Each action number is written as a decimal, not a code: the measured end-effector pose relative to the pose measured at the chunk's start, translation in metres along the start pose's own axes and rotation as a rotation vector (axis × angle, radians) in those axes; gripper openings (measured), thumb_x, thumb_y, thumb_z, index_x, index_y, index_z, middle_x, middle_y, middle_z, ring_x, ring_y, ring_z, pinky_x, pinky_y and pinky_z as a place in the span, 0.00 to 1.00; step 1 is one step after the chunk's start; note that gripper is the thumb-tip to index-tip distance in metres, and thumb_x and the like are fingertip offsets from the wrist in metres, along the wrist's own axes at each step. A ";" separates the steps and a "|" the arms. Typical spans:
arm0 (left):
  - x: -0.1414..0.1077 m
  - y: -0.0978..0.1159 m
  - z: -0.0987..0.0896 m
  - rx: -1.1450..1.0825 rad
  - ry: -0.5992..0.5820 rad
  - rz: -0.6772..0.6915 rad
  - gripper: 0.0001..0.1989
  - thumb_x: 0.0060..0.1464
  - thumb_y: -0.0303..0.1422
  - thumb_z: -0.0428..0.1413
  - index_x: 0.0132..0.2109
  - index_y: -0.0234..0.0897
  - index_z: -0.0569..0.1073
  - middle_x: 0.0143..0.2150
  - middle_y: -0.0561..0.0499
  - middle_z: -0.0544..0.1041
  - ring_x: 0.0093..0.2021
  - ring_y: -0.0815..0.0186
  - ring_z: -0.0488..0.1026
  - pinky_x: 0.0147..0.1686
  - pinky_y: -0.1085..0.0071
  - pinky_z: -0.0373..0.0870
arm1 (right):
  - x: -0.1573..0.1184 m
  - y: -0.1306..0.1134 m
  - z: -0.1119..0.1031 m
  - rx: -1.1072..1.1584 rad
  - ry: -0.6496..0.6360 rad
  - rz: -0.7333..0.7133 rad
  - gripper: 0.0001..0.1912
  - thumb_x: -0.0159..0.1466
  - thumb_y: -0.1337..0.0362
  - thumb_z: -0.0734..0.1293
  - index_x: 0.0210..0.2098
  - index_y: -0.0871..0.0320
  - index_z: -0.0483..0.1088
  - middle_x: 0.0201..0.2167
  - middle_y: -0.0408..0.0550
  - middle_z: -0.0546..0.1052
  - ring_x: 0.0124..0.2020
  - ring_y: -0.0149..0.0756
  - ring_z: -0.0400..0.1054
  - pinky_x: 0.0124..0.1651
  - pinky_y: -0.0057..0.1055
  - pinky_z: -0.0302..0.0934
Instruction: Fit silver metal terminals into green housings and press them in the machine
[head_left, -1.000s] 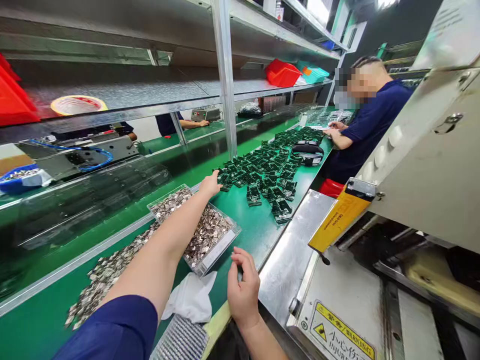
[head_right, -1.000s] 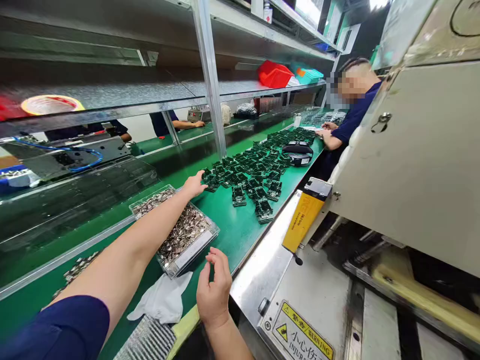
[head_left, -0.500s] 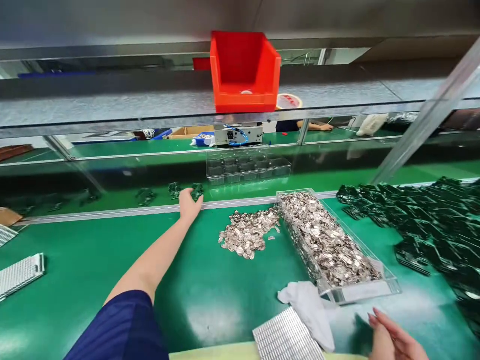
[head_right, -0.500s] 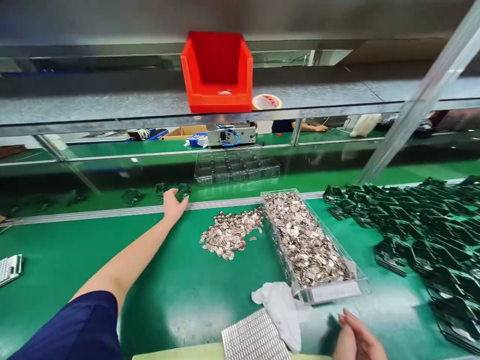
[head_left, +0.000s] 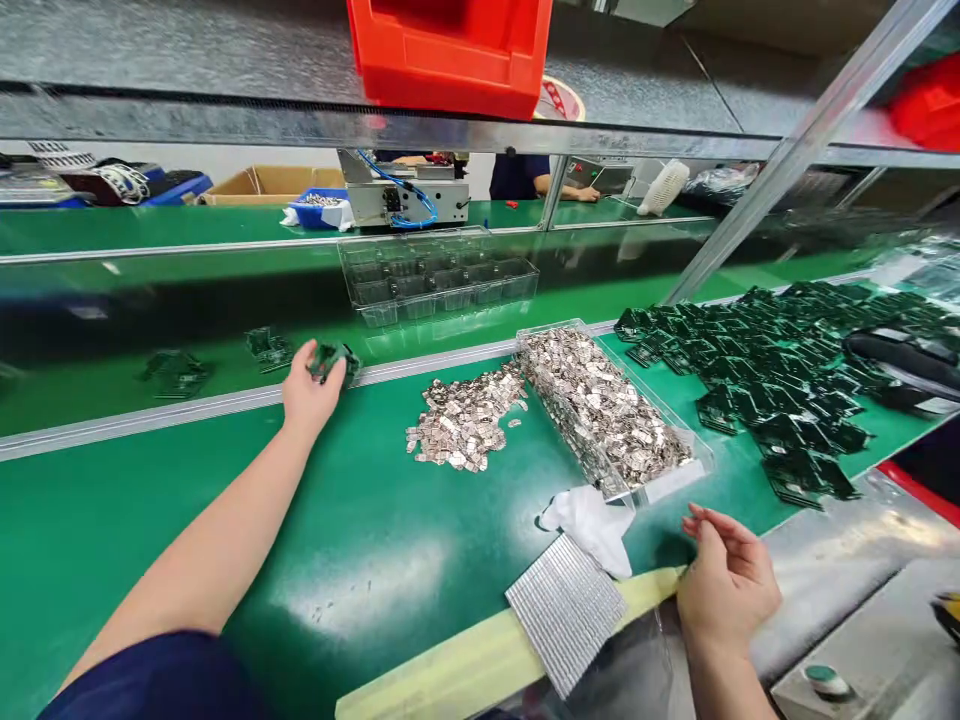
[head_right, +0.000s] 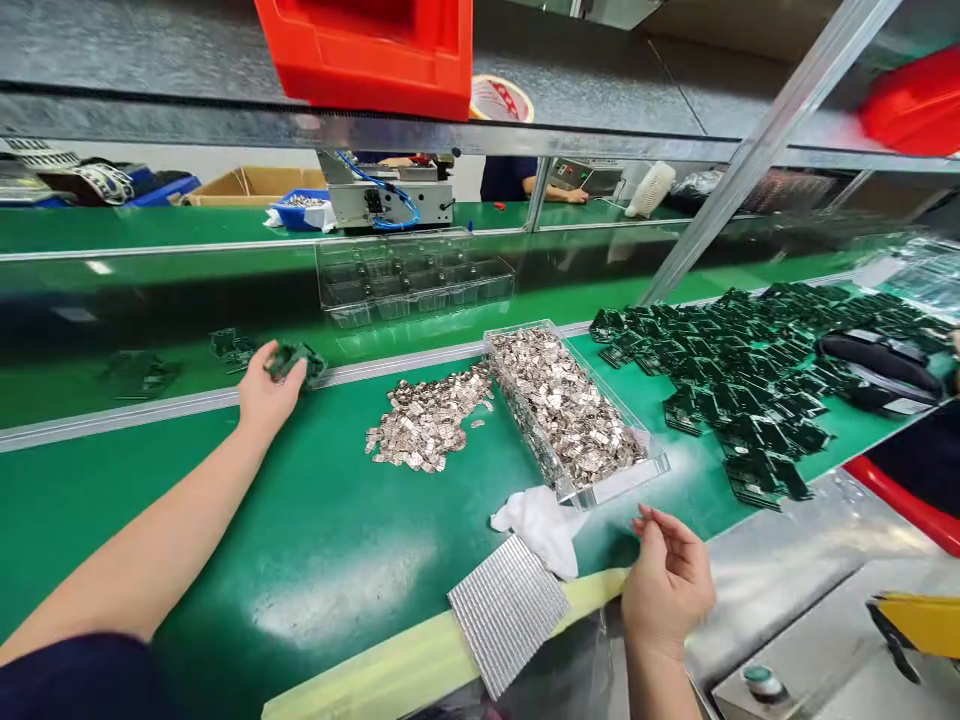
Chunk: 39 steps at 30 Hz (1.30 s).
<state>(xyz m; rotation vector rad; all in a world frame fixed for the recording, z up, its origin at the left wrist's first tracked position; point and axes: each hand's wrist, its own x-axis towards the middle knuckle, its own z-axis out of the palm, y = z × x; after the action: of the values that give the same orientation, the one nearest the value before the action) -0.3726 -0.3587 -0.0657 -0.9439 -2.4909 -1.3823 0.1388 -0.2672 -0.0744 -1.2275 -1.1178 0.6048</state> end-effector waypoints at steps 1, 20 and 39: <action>-0.027 0.004 -0.009 -0.007 -0.030 0.001 0.34 0.54 0.43 0.56 0.64 0.35 0.60 0.55 0.40 0.75 0.53 0.55 0.74 0.57 0.59 0.67 | -0.003 -0.007 0.002 -0.004 -0.010 -0.058 0.07 0.61 0.57 0.69 0.37 0.51 0.71 0.37 0.53 0.76 0.35 0.48 0.71 0.42 0.46 0.65; -0.159 0.025 -0.111 0.061 -0.907 0.310 0.44 0.45 0.47 0.64 0.66 0.50 0.54 0.62 0.41 0.68 0.63 0.45 0.62 0.59 0.47 0.61 | -0.037 -0.063 0.178 -0.872 -1.045 -0.276 0.03 0.64 0.71 0.67 0.38 0.62 0.74 0.39 0.56 0.74 0.37 0.41 0.72 0.39 0.30 0.60; -0.211 0.100 -0.048 -0.751 -0.534 -0.352 0.29 0.39 0.39 0.69 0.44 0.41 0.62 0.37 0.54 0.74 0.31 0.67 0.76 0.31 0.71 0.76 | -0.043 -0.086 0.116 -0.454 -1.048 -0.105 0.06 0.64 0.68 0.65 0.34 0.59 0.75 0.26 0.45 0.75 0.29 0.36 0.71 0.33 0.29 0.64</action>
<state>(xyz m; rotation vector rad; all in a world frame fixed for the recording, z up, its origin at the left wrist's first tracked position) -0.1551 -0.4550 -0.0520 -1.1411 -2.5910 -2.5916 0.0008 -0.2793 -0.0148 -1.2147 -2.2747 0.9900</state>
